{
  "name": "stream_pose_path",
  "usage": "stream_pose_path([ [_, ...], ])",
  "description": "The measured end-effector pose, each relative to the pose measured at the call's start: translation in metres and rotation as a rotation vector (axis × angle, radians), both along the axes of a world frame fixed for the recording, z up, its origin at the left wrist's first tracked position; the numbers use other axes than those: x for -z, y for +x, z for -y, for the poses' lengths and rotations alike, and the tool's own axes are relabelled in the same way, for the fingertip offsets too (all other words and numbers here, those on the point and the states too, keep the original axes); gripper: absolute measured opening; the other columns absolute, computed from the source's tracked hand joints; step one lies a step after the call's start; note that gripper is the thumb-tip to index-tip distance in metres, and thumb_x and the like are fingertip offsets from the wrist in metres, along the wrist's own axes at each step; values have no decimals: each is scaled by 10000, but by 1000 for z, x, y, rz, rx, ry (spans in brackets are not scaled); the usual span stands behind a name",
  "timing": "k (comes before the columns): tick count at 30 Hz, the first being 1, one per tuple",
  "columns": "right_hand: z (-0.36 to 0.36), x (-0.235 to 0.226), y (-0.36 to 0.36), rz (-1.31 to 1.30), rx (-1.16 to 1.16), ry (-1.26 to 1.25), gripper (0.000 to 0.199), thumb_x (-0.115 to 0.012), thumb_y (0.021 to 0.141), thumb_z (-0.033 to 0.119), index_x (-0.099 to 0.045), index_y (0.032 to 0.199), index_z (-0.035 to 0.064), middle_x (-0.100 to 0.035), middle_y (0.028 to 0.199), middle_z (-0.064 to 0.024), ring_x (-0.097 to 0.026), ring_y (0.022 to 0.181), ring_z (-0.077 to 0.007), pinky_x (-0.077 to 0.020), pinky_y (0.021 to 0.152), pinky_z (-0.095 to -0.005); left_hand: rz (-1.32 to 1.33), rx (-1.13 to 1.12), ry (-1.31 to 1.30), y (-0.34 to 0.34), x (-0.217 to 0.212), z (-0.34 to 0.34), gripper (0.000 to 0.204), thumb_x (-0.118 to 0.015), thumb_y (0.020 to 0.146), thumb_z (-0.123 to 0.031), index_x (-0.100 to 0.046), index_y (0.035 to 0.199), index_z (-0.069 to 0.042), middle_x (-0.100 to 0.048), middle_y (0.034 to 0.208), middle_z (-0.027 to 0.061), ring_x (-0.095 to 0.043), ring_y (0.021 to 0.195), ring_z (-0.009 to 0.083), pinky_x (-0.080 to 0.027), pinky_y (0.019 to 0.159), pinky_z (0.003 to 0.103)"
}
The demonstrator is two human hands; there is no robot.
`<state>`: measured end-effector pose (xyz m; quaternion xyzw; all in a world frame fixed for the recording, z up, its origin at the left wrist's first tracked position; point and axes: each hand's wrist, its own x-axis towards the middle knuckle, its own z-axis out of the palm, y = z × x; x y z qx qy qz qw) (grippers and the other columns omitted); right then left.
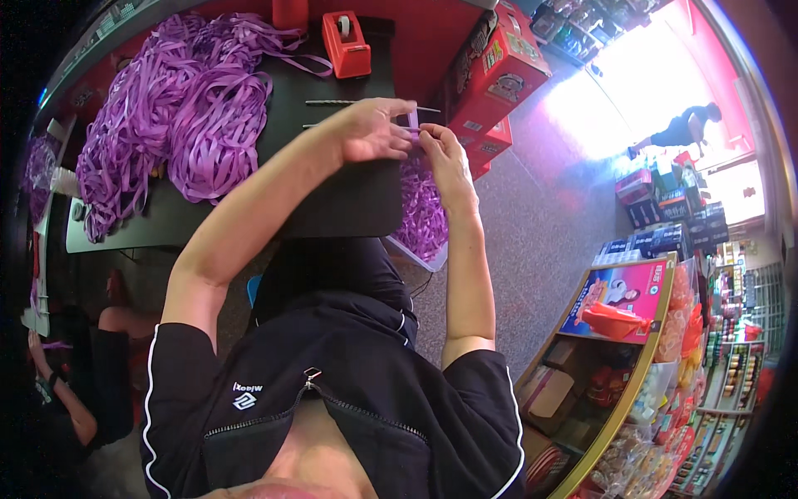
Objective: Measuring, wrapping, and cutting purple ribbons using metal rods as a template and a tape dispenser.
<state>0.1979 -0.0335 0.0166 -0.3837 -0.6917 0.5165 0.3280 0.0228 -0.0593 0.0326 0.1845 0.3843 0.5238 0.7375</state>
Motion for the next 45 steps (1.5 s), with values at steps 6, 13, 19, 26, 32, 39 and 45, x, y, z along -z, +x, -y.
stream_pose_path([
  [6,-5,34,4,83,128,221,254,-536,920,233,-589,1087,49,-663,899,-143,-624,914,-241,-458,799,-356,-1413,-142,620,-19,-11,-15,203,-584,852,-143,-673,948,12,-690,882,136,-675,824,233,-510,750,336],
  [13,-47,92,10,147,186,466,205,-497,926,223,-591,1022,69,-634,918,-161,-579,912,-348,-417,826,-439,-1580,-128,446,-9,3,-43,226,-581,832,-154,-685,949,9,-679,877,186,-668,836,296,-504,782,355],
  [19,-100,100,-5,47,85,607,189,-488,938,177,-600,1052,76,-634,1009,-132,-537,965,-315,-415,849,-405,-1551,-219,631,-13,21,-61,272,-550,863,-152,-655,1050,14,-679,969,178,-658,945,270,-489,855,339],
  [26,-156,96,-35,-28,8,771,168,-535,917,165,-626,1051,120,-613,991,-122,-540,980,-317,-433,867,-399,-1257,-157,520,-13,17,-55,316,-505,910,-126,-586,1186,2,-642,1147,121,-601,1085,213,-445,941,309],
  [32,-166,95,-55,-46,-29,955,271,-615,856,122,-640,1114,200,-588,933,-113,-558,904,-306,-453,788,-401,-1295,-277,669,-22,32,-59,264,-510,901,-50,-616,1142,-23,-623,1187,100,-572,1123,196,-416,975,291],
  [39,-173,79,-61,-65,4,1062,271,-609,858,120,-649,1110,208,-577,874,-78,-538,873,-268,-428,764,-381,-1247,-302,700,-20,20,-59,257,-511,896,-18,-632,1121,-35,-630,1168,76,-574,1102,161,-412,975,280],
  [45,-176,89,-61,-45,-2,1054,275,-607,862,136,-655,1112,239,-571,887,-70,-536,877,-260,-428,774,-379,-1265,-295,626,-21,24,-59,245,-527,896,-30,-639,1113,-37,-644,1130,66,-589,1066,155,-430,945,281],
])
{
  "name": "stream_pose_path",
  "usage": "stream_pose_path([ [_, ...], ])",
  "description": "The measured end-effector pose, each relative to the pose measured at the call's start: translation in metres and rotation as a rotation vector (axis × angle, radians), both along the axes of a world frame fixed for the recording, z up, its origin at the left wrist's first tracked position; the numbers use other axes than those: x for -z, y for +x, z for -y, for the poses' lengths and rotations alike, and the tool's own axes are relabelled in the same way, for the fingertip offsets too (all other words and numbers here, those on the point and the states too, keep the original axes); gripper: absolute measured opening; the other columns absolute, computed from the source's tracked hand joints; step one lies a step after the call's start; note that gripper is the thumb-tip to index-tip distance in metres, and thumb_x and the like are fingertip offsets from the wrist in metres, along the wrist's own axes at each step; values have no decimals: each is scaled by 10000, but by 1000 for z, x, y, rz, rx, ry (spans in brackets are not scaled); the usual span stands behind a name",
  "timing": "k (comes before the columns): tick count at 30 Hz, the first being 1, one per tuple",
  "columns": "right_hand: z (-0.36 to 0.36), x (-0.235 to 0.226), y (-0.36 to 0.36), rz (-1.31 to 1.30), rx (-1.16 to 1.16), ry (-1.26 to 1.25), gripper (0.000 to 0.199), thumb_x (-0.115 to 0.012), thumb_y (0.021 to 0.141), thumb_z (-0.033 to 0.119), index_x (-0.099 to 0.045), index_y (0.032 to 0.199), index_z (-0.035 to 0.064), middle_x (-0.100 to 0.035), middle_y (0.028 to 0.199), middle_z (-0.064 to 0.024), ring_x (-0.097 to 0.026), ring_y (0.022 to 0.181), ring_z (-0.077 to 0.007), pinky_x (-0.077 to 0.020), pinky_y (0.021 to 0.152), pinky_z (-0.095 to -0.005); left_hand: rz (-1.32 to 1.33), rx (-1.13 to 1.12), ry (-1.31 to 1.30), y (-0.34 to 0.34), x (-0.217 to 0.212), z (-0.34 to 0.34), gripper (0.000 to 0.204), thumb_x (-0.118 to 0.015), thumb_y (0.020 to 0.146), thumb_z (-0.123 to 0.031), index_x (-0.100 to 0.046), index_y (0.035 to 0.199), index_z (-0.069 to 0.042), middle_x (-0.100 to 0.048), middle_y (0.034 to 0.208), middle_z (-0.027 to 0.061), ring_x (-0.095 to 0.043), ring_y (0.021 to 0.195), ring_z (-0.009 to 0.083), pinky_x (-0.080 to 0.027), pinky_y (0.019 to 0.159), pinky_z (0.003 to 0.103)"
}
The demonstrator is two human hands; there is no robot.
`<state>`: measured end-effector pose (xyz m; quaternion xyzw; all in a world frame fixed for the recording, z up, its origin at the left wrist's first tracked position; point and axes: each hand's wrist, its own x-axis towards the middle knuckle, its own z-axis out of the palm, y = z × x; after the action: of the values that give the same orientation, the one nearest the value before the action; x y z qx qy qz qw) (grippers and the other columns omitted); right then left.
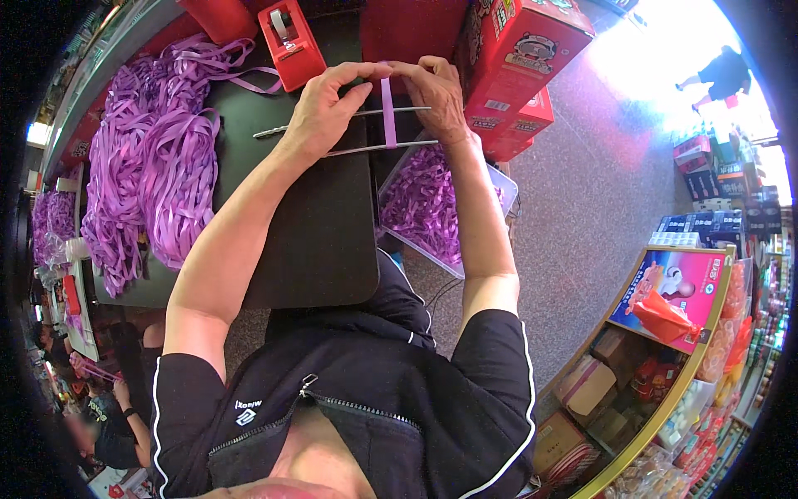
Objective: Measuring, wrapping, and cutting purple ribbons using metal rods as a template and a tape dispenser.
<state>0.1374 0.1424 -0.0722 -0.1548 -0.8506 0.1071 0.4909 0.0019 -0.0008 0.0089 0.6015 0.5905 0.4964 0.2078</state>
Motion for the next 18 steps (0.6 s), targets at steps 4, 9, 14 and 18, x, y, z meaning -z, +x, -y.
stream_pose_path([
  [4,1,7,2,5,-1,-35,271,-602,865,147,-655,1115,238,-573,894,-74,-539,893,-263,-434,799,-380,-152,29,38,2,0,1,258,-559,881,-47,-645,1122,-76,-639,1119,82,-563,1093,196,-424,955,310],
  [9,-7,-5,2,-16,-14,33,270,-590,873,155,-652,1125,229,-576,891,-72,-539,895,-264,-435,795,-379,-370,41,141,10,0,7,301,-565,877,-57,-631,1162,-129,-618,1141,89,-486,1160,256,-391,992,359],
  [14,-1,-12,1,6,-31,40,268,-595,870,155,-653,1123,218,-584,896,-76,-542,902,-268,-439,792,-378,-352,5,156,7,3,6,311,-552,886,-55,-611,1182,-131,-614,1150,52,-463,1166,263,-358,1009,377],
  [18,5,12,4,19,3,-62,266,-597,871,143,-646,1123,209,-590,916,-99,-552,908,-300,-442,793,-392,-366,13,143,9,1,9,288,-538,904,-83,-613,1178,-130,-640,1096,42,-483,1135,250,-350,1004,379],
])
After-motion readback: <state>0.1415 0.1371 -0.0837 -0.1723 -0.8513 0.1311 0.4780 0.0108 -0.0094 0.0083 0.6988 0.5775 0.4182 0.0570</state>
